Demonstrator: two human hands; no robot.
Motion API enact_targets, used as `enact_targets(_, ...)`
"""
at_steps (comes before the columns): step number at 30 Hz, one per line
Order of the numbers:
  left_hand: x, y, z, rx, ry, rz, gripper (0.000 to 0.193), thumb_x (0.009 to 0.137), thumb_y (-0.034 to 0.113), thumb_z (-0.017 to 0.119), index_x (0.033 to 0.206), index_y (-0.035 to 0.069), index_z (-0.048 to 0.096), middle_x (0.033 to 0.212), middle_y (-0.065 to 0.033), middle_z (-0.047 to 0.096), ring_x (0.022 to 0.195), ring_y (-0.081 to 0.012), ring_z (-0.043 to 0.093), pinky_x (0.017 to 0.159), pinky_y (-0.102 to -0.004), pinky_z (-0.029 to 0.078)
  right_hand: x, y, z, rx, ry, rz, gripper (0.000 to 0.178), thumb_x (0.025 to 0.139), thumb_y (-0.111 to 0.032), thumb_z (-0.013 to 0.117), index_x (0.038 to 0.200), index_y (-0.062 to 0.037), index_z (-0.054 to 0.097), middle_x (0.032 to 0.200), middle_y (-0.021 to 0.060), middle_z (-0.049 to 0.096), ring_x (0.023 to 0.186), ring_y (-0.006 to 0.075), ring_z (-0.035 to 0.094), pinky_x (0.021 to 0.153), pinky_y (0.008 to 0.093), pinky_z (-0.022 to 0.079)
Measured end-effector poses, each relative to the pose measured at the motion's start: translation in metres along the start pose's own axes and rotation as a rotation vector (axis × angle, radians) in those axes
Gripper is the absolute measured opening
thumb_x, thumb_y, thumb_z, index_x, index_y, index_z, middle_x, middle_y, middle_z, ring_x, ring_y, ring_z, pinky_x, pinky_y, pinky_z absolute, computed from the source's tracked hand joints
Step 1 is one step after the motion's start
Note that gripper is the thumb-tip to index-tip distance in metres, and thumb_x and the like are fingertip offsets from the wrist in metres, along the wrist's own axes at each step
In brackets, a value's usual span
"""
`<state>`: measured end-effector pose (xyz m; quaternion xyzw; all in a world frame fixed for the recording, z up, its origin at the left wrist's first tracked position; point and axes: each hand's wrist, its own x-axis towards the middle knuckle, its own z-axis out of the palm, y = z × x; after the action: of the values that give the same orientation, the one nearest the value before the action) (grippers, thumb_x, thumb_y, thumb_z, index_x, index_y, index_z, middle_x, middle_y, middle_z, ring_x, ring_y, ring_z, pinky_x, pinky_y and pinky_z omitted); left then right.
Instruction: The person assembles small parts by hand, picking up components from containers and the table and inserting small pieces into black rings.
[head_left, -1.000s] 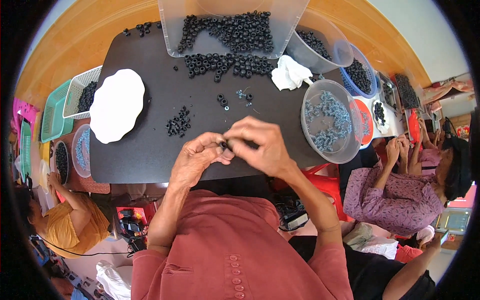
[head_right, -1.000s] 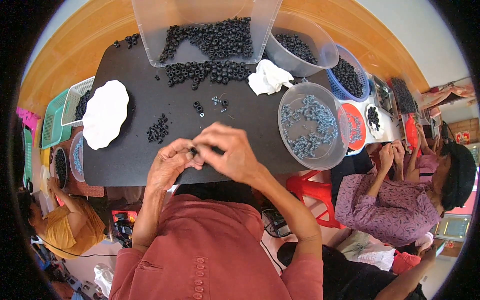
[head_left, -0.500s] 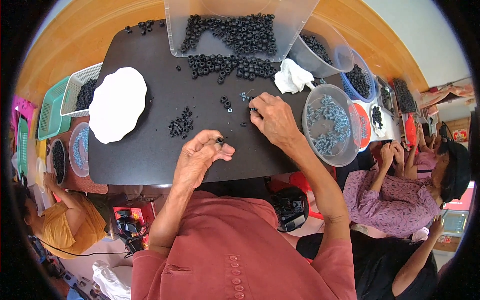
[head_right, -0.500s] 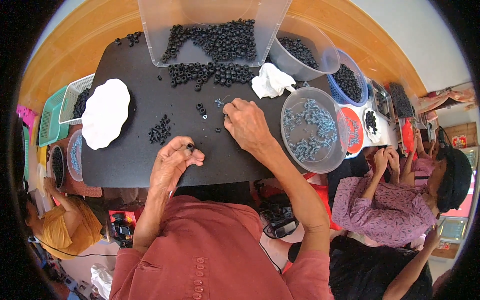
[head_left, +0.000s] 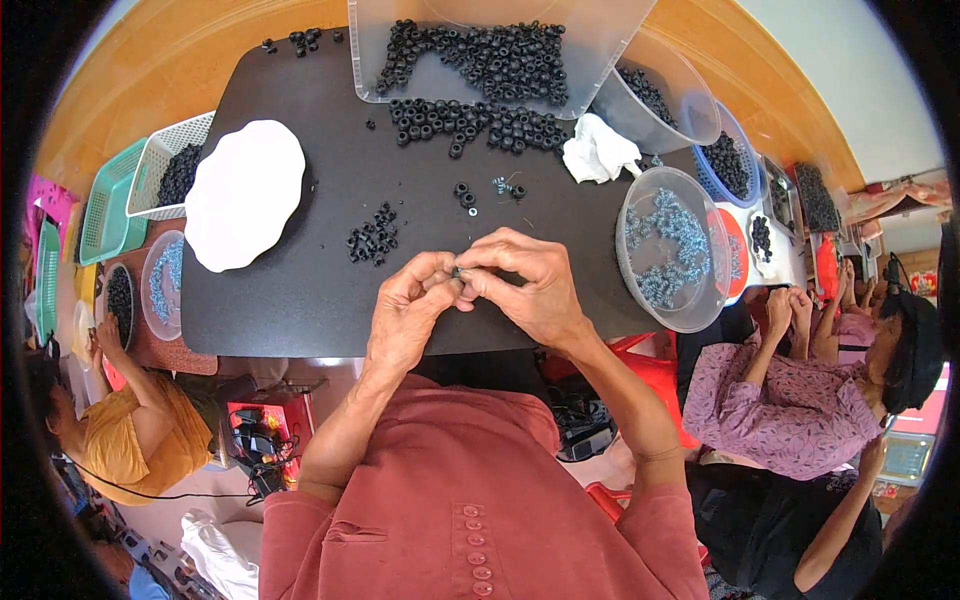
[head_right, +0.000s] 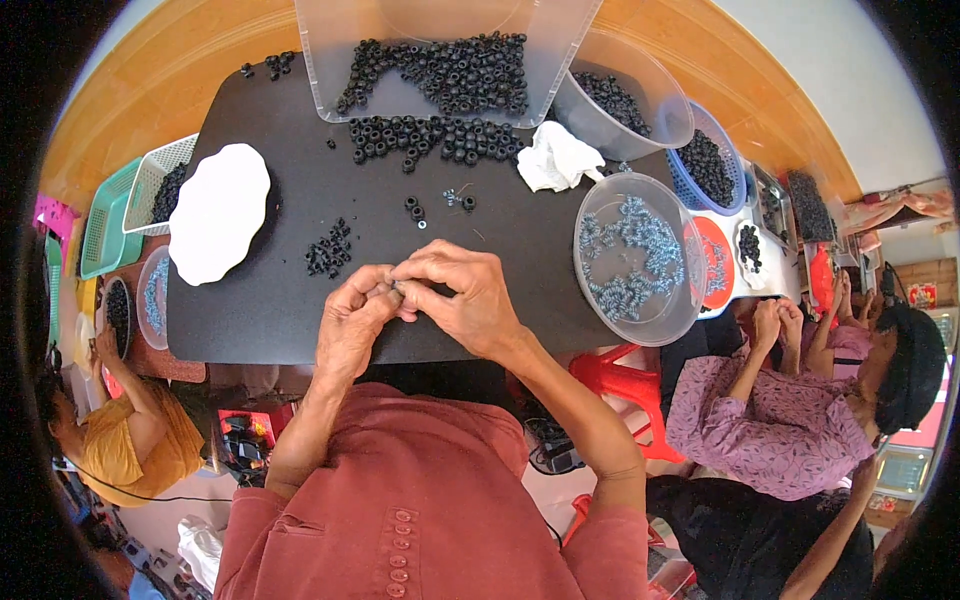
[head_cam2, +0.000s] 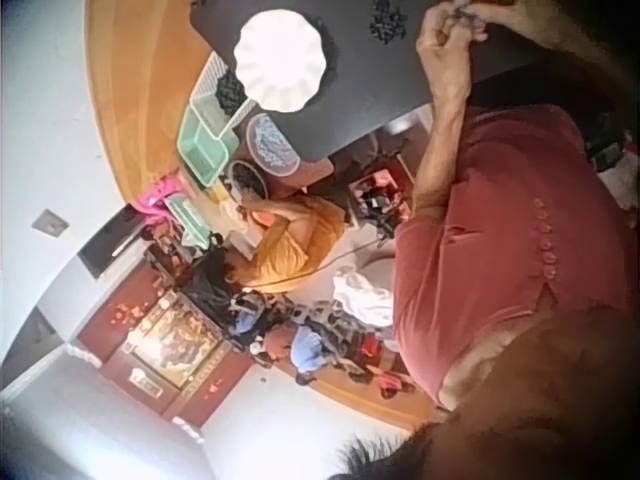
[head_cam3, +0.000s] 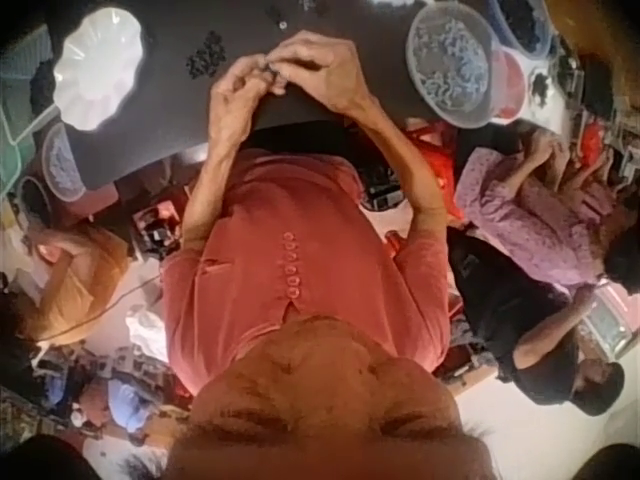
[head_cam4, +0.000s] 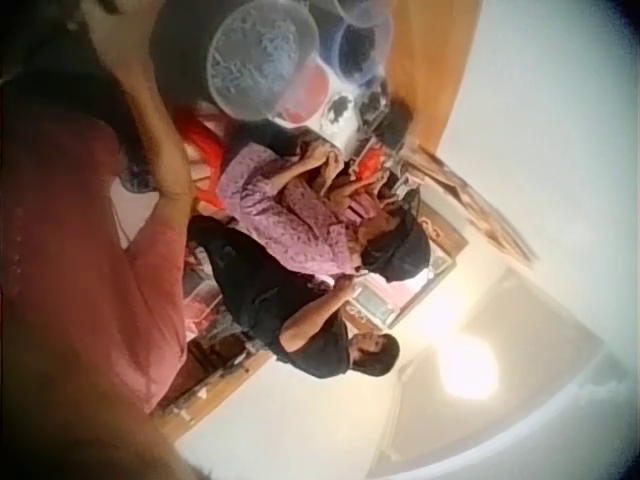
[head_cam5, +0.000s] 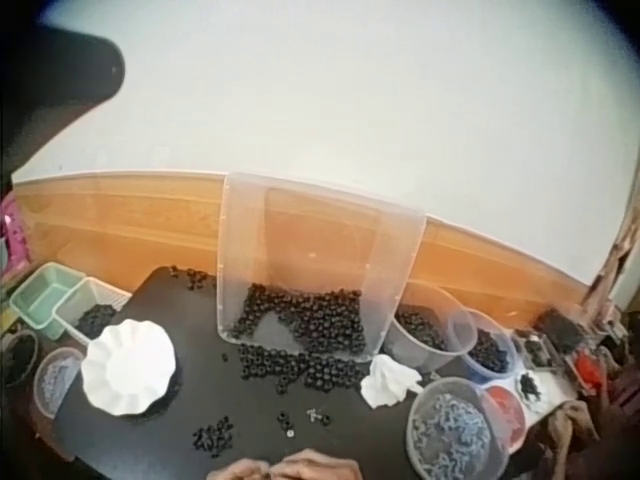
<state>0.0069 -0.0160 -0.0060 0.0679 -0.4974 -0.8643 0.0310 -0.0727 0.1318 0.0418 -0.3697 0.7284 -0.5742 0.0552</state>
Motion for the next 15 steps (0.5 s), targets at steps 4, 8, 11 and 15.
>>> enact_targets(4, -0.002, 0.001, 0.003, 0.035, 0.016, 0.007, 0.017, 0.089, -0.001, 0.055, 0.106, -0.002, 0.059, 0.084, -0.0053, 0.064, 0.075, -0.0125, 0.063, 0.073, -0.0274, 0.054, -0.006, 0.003, 0.002, -0.042, 0.005, -0.017, 0.017, 0.079, 0.003, 0.068, 0.095, -0.0007, 0.07, 0.086, 0.0088, 0.066, 0.072, 0.0128, 0.063, 0.063, 0.0241, 0.05)
enact_targets(8, -0.003, -0.001, 0.002, 0.031, 0.036, 0.006, 0.015, 0.09, -0.001, 0.056, 0.104, -0.002, 0.06, 0.084, -0.0053, 0.064, 0.076, -0.0122, 0.062, 0.072, -0.0268, 0.053, -0.014, 0.0, 0.012, -0.071, 0.057, -0.009, 0.017, 0.082, 0.003, 0.064, 0.099, 0.0001, 0.068, 0.091, 0.0102, 0.063, 0.072, 0.0144, 0.063, 0.063, 0.0266, 0.051)
enact_targets(11, -0.003, 0.003, 0.006, -0.096, 0.046, 0.006, 0.015, 0.09, -0.001, 0.055, 0.104, -0.002, 0.06, 0.085, -0.005, 0.064, 0.076, -0.0118, 0.062, 0.073, -0.0259, 0.051, -0.021, 0.0, 0.018, -0.011, 0.117, 0.034, 0.018, 0.082, 0.005, 0.062, 0.1, 0.0008, 0.067, 0.093, 0.0109, 0.061, 0.073, 0.0161, 0.062, 0.062, 0.0285, 0.051)
enact_targets(15, -0.004, 0.0, 0.004, -0.008, 0.004, 0.041, 0.015, 0.09, -0.002, 0.054, 0.103, -0.002, 0.059, 0.084, -0.004, 0.063, 0.076, -0.0113, 0.061, 0.074, -0.0249, 0.05, -0.018, -0.008, 0.019, -0.127, 0.126, -0.008, 0.017, 0.081, 0.006, 0.063, 0.097, 0.0024, 0.066, 0.093, 0.011, 0.061, 0.071, 0.0149, 0.062, 0.06, 0.027, 0.051)
